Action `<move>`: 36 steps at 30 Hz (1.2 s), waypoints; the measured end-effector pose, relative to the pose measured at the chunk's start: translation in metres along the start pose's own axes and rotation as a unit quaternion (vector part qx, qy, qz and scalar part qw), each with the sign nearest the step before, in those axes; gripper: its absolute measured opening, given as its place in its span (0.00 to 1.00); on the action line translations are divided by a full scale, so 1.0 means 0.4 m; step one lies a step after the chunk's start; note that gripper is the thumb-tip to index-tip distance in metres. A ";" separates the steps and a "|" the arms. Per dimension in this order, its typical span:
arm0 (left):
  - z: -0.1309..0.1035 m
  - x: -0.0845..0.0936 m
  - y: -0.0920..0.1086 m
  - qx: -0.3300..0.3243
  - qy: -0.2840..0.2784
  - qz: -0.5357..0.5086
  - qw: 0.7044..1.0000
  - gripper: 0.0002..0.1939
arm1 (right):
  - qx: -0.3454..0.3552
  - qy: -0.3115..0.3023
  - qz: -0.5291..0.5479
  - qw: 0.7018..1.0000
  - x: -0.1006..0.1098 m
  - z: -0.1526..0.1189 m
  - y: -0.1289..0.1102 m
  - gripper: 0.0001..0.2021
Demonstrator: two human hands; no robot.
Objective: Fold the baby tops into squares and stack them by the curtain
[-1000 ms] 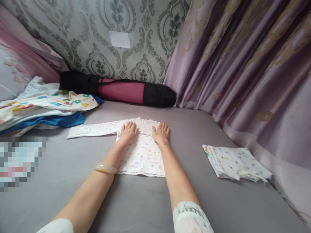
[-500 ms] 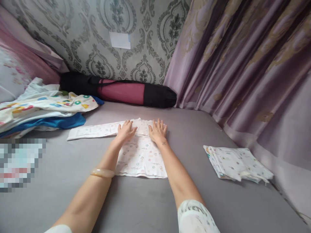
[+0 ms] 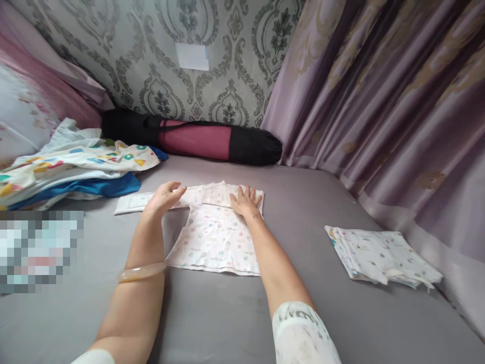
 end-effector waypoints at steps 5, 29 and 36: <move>0.015 0.025 -0.061 0.060 0.043 -0.012 0.997 0.23 | 0.058 0.031 0.032 0.997 -0.016 -0.007 -0.090 0.33; -0.030 0.095 -0.165 0.341 0.305 -0.023 0.889 0.25 | 0.182 -0.017 0.009 0.983 -0.060 -0.051 -0.243 0.32; -0.016 0.103 -0.193 0.347 0.296 0.006 0.890 0.25 | 0.186 -0.005 0.026 0.982 -0.032 -0.029 -0.254 0.28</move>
Point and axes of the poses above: each hand's wrist, its own z-axis towards the middle knuckle, its own x-axis out of the back of the hand, y = z × x, the point moved 3 cm from there along z, towards the middle knuckle, and after that the axes turned 1 degree about -x, right-handed, at the moved point
